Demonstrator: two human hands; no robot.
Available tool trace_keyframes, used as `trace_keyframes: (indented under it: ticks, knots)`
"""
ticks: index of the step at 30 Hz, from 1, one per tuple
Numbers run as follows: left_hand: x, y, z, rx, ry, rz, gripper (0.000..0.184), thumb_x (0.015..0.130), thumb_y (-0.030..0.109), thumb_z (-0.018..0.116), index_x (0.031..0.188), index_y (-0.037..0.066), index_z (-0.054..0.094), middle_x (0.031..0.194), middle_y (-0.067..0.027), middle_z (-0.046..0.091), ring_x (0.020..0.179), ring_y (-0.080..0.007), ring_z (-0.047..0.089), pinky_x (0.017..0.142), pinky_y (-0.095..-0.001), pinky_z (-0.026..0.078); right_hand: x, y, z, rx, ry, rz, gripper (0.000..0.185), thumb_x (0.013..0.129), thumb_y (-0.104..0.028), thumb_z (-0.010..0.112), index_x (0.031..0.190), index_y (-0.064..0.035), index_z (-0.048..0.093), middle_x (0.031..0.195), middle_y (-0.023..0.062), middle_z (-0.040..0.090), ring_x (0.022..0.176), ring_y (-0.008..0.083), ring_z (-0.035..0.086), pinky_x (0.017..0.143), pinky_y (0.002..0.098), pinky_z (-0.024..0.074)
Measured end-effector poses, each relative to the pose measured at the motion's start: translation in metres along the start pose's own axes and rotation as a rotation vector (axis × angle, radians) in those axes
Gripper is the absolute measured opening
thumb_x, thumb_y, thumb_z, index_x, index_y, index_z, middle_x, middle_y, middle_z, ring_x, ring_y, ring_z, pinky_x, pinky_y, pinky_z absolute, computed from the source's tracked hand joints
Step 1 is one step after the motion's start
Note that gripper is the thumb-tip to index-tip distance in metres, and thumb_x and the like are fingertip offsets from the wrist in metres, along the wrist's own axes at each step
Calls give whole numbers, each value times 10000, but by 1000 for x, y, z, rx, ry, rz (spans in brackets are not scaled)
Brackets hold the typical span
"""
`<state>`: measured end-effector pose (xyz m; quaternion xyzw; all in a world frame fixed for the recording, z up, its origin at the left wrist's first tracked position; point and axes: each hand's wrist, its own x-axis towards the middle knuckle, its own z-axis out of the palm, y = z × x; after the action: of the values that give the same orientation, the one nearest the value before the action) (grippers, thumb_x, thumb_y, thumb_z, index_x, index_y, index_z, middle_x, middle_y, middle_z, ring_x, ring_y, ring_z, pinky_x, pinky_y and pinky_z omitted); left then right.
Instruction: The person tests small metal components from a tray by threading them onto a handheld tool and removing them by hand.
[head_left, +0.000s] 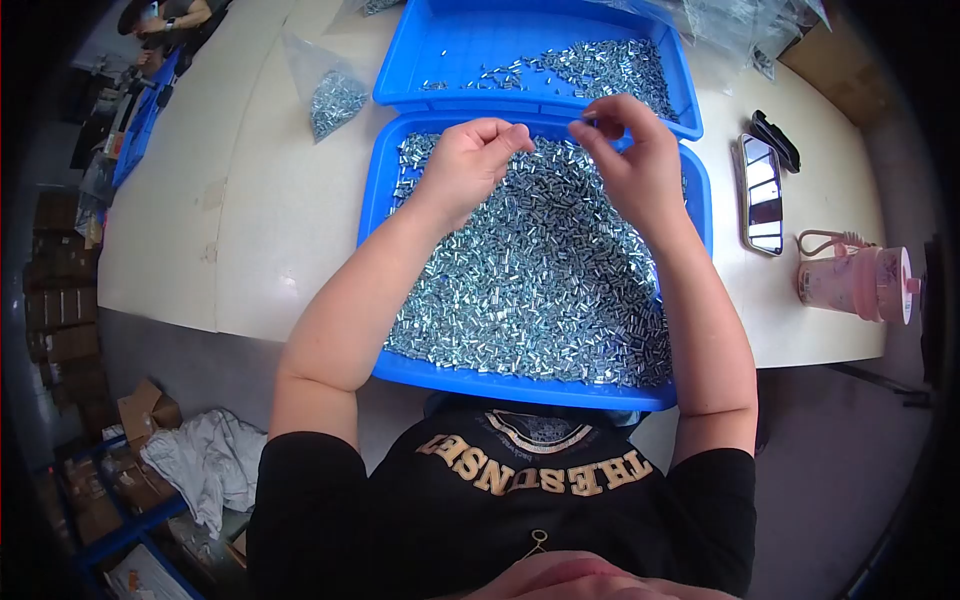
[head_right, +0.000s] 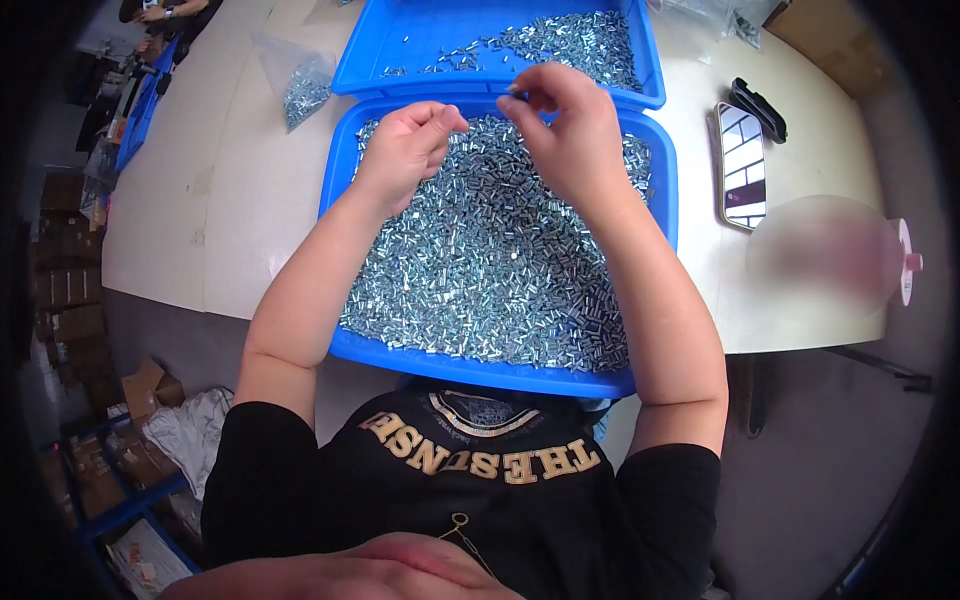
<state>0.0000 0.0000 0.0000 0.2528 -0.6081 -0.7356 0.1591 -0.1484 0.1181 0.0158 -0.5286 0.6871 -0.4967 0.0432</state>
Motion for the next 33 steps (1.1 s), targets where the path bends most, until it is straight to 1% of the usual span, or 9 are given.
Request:
trace_keyframes:
  ticks: [2, 5, 12, 14, 20, 23, 27, 30, 33]
  knots:
    - [0, 2, 4, -41, 75, 69, 146, 834, 158, 624, 907, 36, 593, 612, 71, 462, 461, -4, 321, 401, -168, 220, -1, 3, 2, 433, 65, 121, 153, 818, -136, 631, 895, -11, 584, 731, 4, 587, 669, 64, 524, 592, 199, 414]
    - [1, -2, 11, -78, 89, 142, 128, 818, 127, 639, 900, 38, 598, 623, 67, 482, 463, -3, 327, 402, -166, 224, -2, 5, -6, 521, -13, 160, 158, 827, -131, 623, 903, 1, 584, 754, 7, 597, 688, 59, 532, 618, 198, 426]
    - [1, -5, 9, 31, 88, 218, 97, 801, 106, 655, 863, 39, 623, 642, 51, 527, 481, -2, 358, 408, -161, 237, -3, 7, -3, 511, -21, 130, 147, 836, -124, 612, 916, -3, 594, 783, 15, 608, 719, 66, 548, 634, 203, 436]
    - [0, -3, 7, 34, 79, 114, 117, 771, 117, 691, 830, 28, 646, 760, 4, 612, 690, -44, 515, 632, -188, 414, -3, 5, -4, 498, -28, 116, 143, 832, -127, 617, 899, -2, 597, 779, 16, 608, 718, 69, 550, 639, 204, 438]
    - [1, -9, 5, 174, 114, 223, 126, 755, 120, 705, 813, 22, 653, 713, 12, 606, 648, -34, 497, 582, -187, 396, -1, 9, -11, 282, -166, 259, 135, 811, -116, 634, 875, -2, 602, 750, 19, 611, 715, 80, 563, 658, 212, 449]
    - [1, -8, 4, 230, 133, 227, 109, 758, 67, 695, 830, 14, 634, 725, 17, 597, 638, -29, 502, 579, -156, 393, -1, 8, -9, 278, -152, 176, 134, 798, -110, 646, 868, -4, 606, 753, 24, 618, 707, 84, 564, 653, 220, 455]
    - [1, -7, 5, 205, 137, 227, 123, 743, 106, 712, 795, 16, 647, 661, 28, 582, 602, -23, 465, 546, -180, 372, -1, 10, -8, 348, -130, 142, 124, 784, -101, 659, 843, -2, 611, 753, 27, 623, 688, 91, 565, 649, 228, 462]
    - [0, -8, 4, 216, 140, 259, 112, 733, 92, 717, 780, 17, 648, 650, 31, 578, 580, -19, 455, 522, -177, 360, 0, 8, -10, 337, -163, 218, 166, 804, -163, 649, 810, 0, 618, 701, 39, 616, 633, 98, 551, 598, 239, 449]
    - [-3, -3, 5, 300, 159, 296, 120, 717, 84, 728, 778, 19, 648, 636, 39, 568, 563, -12, 440, 496, -176, 340, 0, 7, -10, 122, -262, 318, 267, 836, -254, 612, 770, 5, 611, 633, 50, 592, 577, 102, 525, 542, 256, 422]
